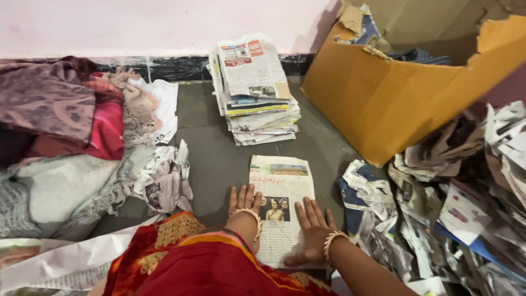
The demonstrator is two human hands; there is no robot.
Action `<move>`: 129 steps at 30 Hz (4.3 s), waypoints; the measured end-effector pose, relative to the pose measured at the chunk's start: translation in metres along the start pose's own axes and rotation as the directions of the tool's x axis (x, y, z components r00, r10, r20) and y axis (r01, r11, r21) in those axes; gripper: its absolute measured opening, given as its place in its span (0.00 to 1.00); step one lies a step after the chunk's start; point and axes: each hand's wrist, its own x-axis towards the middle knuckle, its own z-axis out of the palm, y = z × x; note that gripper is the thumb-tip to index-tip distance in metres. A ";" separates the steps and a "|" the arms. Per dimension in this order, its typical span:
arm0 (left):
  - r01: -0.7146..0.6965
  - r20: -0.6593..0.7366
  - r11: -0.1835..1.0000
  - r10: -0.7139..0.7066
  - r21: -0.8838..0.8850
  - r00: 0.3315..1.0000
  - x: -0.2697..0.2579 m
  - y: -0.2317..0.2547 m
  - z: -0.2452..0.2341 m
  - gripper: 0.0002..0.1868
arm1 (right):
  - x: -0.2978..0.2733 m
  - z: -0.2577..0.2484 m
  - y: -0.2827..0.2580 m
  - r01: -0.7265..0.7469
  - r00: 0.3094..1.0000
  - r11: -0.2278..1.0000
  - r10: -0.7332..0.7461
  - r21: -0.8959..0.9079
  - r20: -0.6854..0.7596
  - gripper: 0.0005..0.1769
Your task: Sorting, folding, and organizing a pile of newspapers on the floor.
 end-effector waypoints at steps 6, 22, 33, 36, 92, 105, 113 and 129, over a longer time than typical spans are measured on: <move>-0.032 0.245 0.999 0.025 0.023 0.969 0.005 -0.006 -0.036 0.41 | -0.018 -0.002 0.006 0.006 0.996 1.000 -0.008 0.022 0.084 0.90; 0.172 0.355 0.860 0.011 -0.480 0.935 0.068 -0.068 -0.138 0.47 | 0.060 0.046 0.039 -0.056 0.754 0.569 0.563 0.820 -0.339 0.66; 0.510 0.361 0.346 -0.411 -0.787 0.837 0.086 -0.102 -0.132 0.43 | 0.100 0.050 0.042 -0.498 0.766 0.559 0.642 0.663 0.034 0.61; 0.413 0.262 0.239 -0.482 -0.879 0.836 0.114 -0.109 -0.125 0.41 | 0.143 0.088 0.157 -0.389 0.758 0.570 0.644 0.723 -0.100 0.55; 0.434 0.306 0.286 -0.397 -0.854 0.865 0.075 -0.069 -0.228 0.30 | 0.019 -0.161 0.116 0.020 0.761 0.772 0.401 0.636 -0.511 0.19; 0.224 0.342 0.684 0.040 -0.695 0.939 0.041 0.025 -0.226 0.34 | -0.071 -0.020 0.152 -0.531 0.840 0.790 0.538 0.306 0.070 0.41; 0.129 0.383 0.788 0.143 -0.603 0.912 0.031 0.046 -0.205 0.34 | -0.041 -0.019 0.101 -0.551 0.827 0.818 0.562 0.165 -0.023 0.45; -0.203 -0.192 0.726 0.098 -0.658 0.976 0.054 -0.016 -0.176 0.29 | -0.047 -0.067 0.095 0.220 0.808 0.808 0.163 0.547 -0.566 0.07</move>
